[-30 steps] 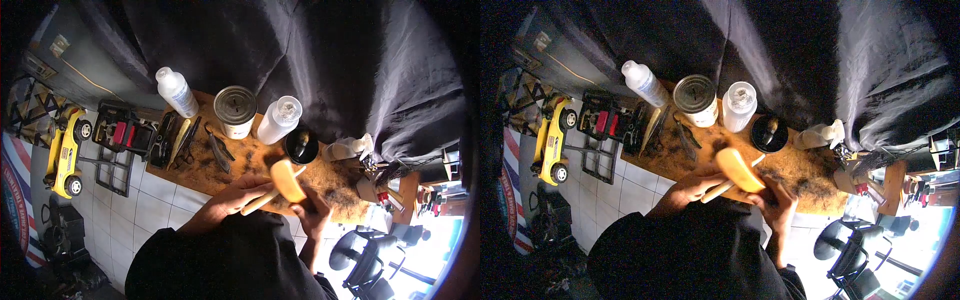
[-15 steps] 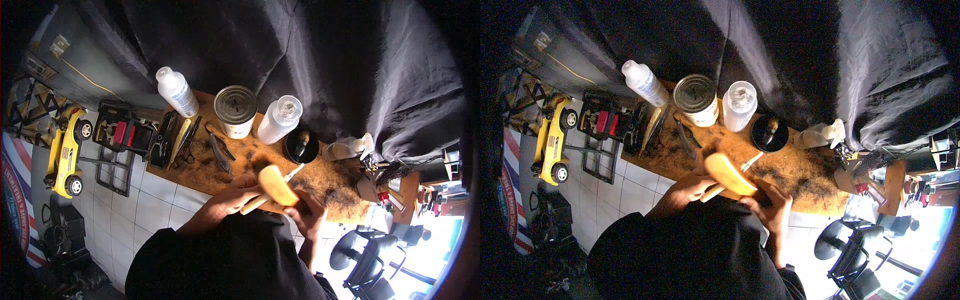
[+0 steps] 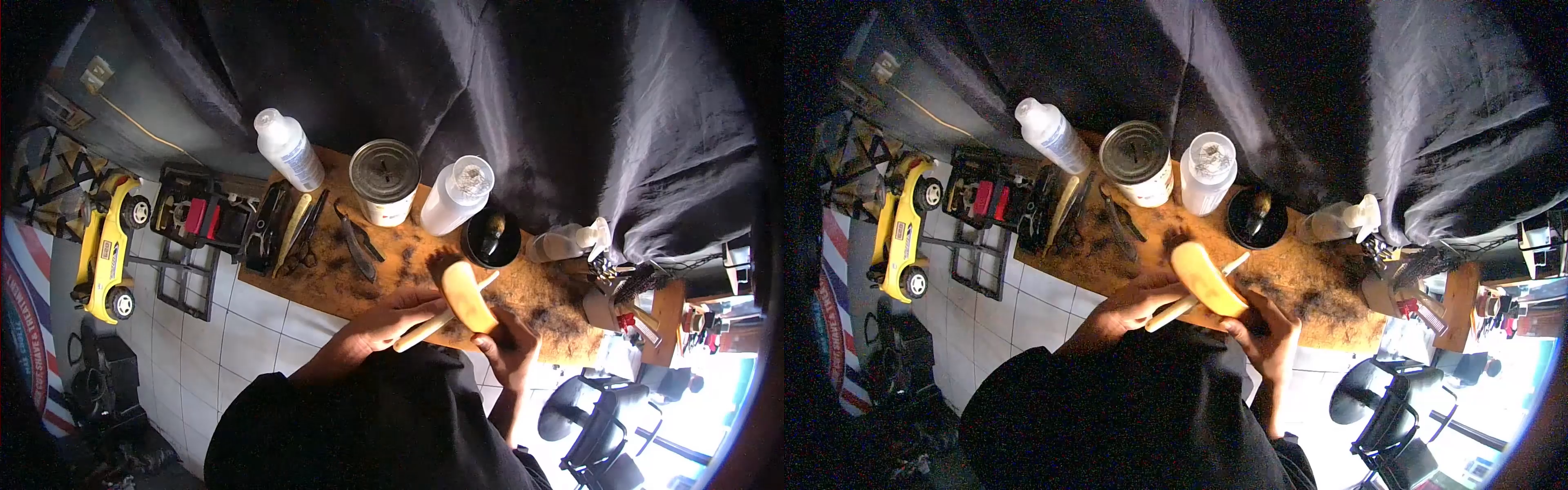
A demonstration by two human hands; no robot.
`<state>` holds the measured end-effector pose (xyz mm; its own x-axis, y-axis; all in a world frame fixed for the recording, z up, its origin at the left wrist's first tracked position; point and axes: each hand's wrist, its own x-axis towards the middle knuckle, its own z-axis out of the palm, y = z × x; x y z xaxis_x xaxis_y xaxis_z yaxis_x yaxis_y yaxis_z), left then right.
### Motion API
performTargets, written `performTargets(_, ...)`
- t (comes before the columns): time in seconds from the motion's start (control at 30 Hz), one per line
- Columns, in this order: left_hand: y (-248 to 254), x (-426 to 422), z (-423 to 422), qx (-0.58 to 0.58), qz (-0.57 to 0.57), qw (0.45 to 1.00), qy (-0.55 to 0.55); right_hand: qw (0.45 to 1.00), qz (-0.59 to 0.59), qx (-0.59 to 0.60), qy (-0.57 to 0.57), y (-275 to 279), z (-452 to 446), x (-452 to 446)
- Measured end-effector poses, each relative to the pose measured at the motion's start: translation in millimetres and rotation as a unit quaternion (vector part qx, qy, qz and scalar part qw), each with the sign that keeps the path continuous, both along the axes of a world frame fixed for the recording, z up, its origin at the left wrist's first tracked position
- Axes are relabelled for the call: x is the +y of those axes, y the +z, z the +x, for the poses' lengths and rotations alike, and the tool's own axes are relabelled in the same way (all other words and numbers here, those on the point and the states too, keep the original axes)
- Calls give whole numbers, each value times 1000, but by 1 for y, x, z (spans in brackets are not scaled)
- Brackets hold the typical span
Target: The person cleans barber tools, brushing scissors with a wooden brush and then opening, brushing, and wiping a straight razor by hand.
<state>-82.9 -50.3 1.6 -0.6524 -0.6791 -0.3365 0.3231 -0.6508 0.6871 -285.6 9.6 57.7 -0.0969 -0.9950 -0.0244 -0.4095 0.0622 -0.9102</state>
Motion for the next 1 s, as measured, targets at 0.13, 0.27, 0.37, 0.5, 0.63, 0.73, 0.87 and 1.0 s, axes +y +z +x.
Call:
performTargets(0.13, -15, 2, -7, -8, 25, 999, 21, 988, -60, 60, 126, 22, -4, -9)
performTargets(0.27, -14, -9, -3, 27, 10, 997, -70, 975, -60, 70, 202, 12, -3, -9)
performTargets(0.37, 16, 10, -7, -44, 80, 993, 73, 990, -88, 50, 95, 8, 3, -8)
performTargets(0.5, 34, -9, -2, -17, 7, 1000, -25, 999, -1, 34, -30, 1, -1, 1)
performTargets(0.63, 20, -7, 0, -10, 8, 998, -65, 999, -21, 31, -9, 3, -5, 0)
performTargets(0.73, -12, -8, -15, 11, -259, 965, -35, 981, -92, 61, 159, 18, -2, -8)
performTargets(0.87, -8, -18, -5, 110, 10, 991, -75, 957, -103, 52, 266, 19, 13, -9)
performTargets(1.0, 31, -10, 2, 165, 19, 986, -22, 995, -17, 56, 84, 3, 5, 1)
